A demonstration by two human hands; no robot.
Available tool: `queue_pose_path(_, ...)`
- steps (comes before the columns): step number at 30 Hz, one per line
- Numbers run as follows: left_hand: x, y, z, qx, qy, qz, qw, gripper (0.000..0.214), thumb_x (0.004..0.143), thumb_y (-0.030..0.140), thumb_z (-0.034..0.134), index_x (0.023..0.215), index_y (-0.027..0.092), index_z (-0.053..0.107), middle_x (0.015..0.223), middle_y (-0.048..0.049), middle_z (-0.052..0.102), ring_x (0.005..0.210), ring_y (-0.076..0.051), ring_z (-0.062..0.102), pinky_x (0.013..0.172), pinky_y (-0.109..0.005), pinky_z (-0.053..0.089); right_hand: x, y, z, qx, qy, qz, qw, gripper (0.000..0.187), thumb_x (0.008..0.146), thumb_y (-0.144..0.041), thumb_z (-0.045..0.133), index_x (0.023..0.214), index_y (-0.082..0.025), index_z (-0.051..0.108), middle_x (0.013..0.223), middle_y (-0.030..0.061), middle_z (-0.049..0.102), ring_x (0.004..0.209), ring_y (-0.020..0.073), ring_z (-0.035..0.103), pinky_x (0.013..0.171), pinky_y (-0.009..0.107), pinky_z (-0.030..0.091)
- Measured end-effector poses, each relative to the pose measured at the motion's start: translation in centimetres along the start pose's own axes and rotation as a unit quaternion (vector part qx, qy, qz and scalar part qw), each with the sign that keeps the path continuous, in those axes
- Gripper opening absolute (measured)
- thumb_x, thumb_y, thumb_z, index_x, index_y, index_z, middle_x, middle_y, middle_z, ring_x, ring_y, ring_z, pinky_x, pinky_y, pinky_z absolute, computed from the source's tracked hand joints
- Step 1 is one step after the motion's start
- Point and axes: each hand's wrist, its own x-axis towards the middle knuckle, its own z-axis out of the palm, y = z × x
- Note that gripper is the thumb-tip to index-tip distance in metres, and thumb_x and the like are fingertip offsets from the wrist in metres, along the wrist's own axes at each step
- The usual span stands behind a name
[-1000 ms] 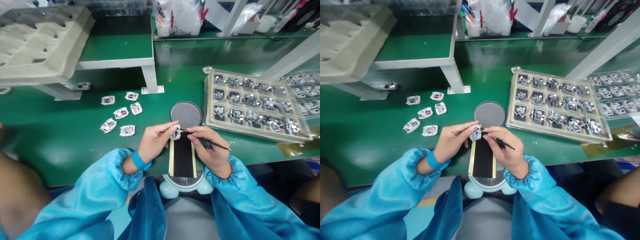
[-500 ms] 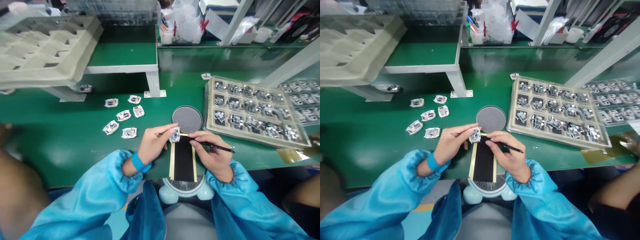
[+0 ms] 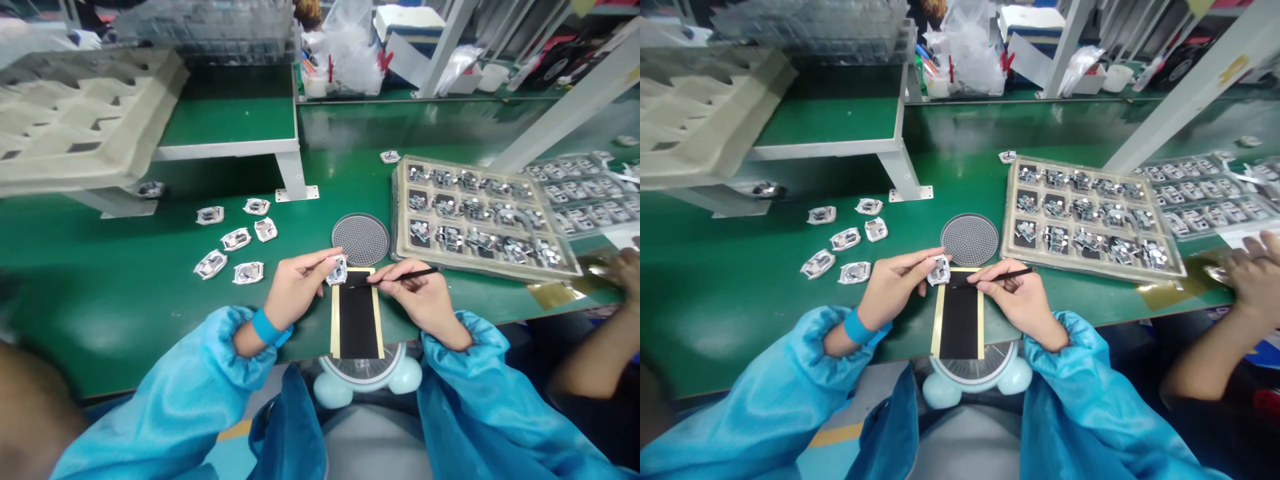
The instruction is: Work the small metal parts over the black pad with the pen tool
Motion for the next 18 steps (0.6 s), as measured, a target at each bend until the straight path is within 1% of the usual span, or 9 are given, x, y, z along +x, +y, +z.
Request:
queue_pose_path(2, 0.1, 0.0, 0.0, -0.026, -0.003, -0.004, 1.000, 0.043, 0.089, 0.040, 0.071, 0.124, 0.014, 0.074, 0.109, -0.0126, 0.079, 0.054, -0.008, 0.058, 0.050, -0.021, 0.050, -0.4, -1.2, -1.1, -0.006, 0.005, -0.016, 1.000, 0.005, 0.093, -0.026, 0.071, 0.092, -0.022, 0.067, 0.090, 0.0046, 0.079, 0.088, 0.0209, 0.076, 0.083, 0.038, 0.061)
queue_pose_path(5, 0.3, 0.0, 0.1, -0.081, -0.027, -0.032, 0.996, 0.067, 0.081, 0.034, 0.078, 0.142, 0.013, 0.059, 0.119, -0.0158, 0.074, 0.076, -0.017, 0.072, 0.054, -0.022, 0.055, -0.1, -3.8, -3.3, -0.017, 0.067, -0.076, 0.995, 0.020, 0.104, -0.036, 0.050, 0.100, -0.025, 0.067, 0.081, 0.0026, 0.072, 0.082, 0.0217, 0.073, 0.079, 0.042, 0.059)
queue_pose_path(6, 0.3, 0.0, 0.1, -0.090, -0.036, -0.043, 0.994, 0.074, 0.078, 0.032, 0.081, 0.145, 0.013, 0.055, 0.119, -0.0155, 0.074, 0.082, -0.019, 0.074, 0.056, -0.023, 0.056, 0.4, -4.7, -4.1, -0.055, 0.093, -0.093, 0.990, 0.023, 0.105, -0.037, 0.047, 0.101, -0.025, 0.067, 0.079, 0.0020, 0.070, 0.078, 0.0210, 0.071, 0.076, 0.040, 0.058)
queue_pose_path(7, 0.3, 0.0, 0.2, -0.090, -0.045, -0.053, 0.994, 0.076, 0.076, 0.031, 0.083, 0.144, 0.013, 0.055, 0.115, -0.0144, 0.075, 0.083, -0.021, 0.075, 0.057, -0.023, 0.058, 1.1, -5.4, -4.9, -0.127, 0.115, -0.103, 0.980, 0.023, 0.104, -0.038, 0.049, 0.101, -0.025, 0.068, 0.078, 0.0016, 0.068, 0.073, 0.0200, 0.068, 0.071, 0.038, 0.056)
queue_pose_path(8, 0.3, 0.0, 0.2, -0.081, -0.055, -0.062, 0.993, 0.071, 0.074, 0.031, 0.084, 0.139, 0.012, 0.059, 0.107, -0.0128, 0.076, 0.082, -0.021, 0.075, 0.058, -0.024, 0.059, 1.9, -6.0, -5.7, -0.232, 0.124, -0.103, 0.959, 0.021, 0.101, -0.038, 0.054, 0.100, -0.025, 0.070, 0.079, 0.0024, 0.068, 0.072, 0.0194, 0.066, 0.069, 0.036, 0.053)
queue_pose_path(10, 0.2, 0.0, 0.2, -0.062, -0.079, -0.076, 0.992, 0.053, 0.075, 0.034, 0.084, 0.119, 0.010, 0.068, 0.093, -0.0100, 0.076, 0.076, -0.021, 0.075, 0.054, -0.023, 0.058, 3.7, -6.4, -6.8, -0.435, 0.094, -0.089, 0.891, 0.018, 0.093, -0.038, 0.065, 0.095, -0.023, 0.073, 0.080, 0.0039, 0.070, 0.071, 0.0197, 0.063, 0.068, 0.035, 0.048)
queue_pose_path(12, 0.2, 0.0, 0.3, -0.053, -0.097, -0.087, 0.990, 0.040, 0.076, 0.038, 0.083, 0.101, 0.011, 0.069, 0.086, -0.0086, 0.075, 0.069, -0.020, 0.075, 0.046, -0.020, 0.052, 5.3, -6.3, -7.4, -0.547, 0.036, -0.056, 0.835, 0.019, 0.089, -0.038, 0.067, 0.094, -0.021, 0.075, 0.072, 0.0029, 0.068, 0.062, 0.0187, 0.059, 0.063, 0.033, 0.043)
queue_pose_path(14, 0.3, 0.1, 0.2, -0.052, -0.097, -0.091, 0.990, 0.038, 0.076, 0.039, 0.083, 0.096, 0.012, 0.067, 0.085, -0.0078, 0.074, 0.063, -0.018, 0.073, 0.039, -0.017, 0.044, 6.4, -6.0, -7.7, -0.591, -0.006, -0.025, 0.806, 0.022, 0.090, -0.037, 0.065, 0.098, -0.020, 0.075, 0.065, 0.0013, 0.064, 0.056, 0.0176, 0.055, 0.059, 0.032, 0.039)
queue_pose_path(18, 0.5, 0.4, 0.2, -0.048, -0.075, -0.102, 0.991, 0.032, 0.077, 0.036, 0.083, 0.091, 0.012, 0.068, 0.076, -0.0055, 0.073, 0.053, -0.012, 0.067, 0.035, -0.015, 0.037, 7.2, -6.2, -8.2, -0.620, -0.036, -0.004, 0.784, 0.029, 0.086, -0.039, 0.068, 0.109, -0.021, 0.073, 0.073, 0.0022, 0.069, 0.062, 0.0190, 0.060, 0.059, 0.031, 0.040)
